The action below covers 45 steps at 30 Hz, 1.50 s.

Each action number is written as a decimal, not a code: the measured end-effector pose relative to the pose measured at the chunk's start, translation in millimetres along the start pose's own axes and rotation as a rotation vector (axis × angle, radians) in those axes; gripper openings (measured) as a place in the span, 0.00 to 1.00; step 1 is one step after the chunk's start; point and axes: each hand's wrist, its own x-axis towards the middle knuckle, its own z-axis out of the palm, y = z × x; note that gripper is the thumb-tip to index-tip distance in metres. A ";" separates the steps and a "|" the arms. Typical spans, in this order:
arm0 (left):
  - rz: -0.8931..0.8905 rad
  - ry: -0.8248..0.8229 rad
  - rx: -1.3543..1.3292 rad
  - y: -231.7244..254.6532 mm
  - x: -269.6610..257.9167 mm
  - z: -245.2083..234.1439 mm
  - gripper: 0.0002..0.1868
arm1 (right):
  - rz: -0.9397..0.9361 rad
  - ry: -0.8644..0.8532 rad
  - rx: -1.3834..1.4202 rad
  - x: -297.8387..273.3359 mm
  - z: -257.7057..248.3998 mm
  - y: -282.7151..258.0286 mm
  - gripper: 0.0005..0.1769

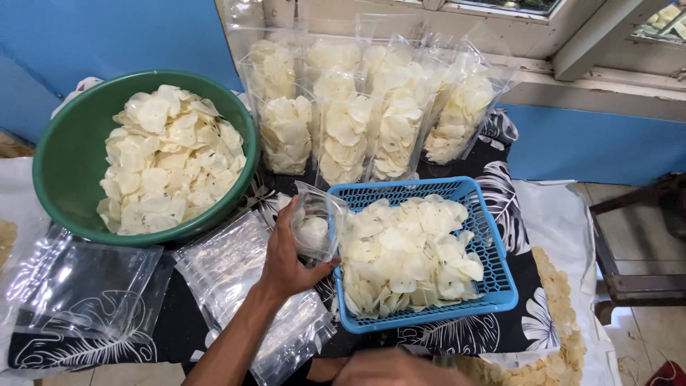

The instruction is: Manually packaging chips into small plastic bags using a small cup as a scoop

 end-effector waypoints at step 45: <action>0.020 0.010 0.021 -11.0 -8.9 -1.0 0.58 | 0.547 -0.517 -0.593 119.7 -92.0 169.6 0.19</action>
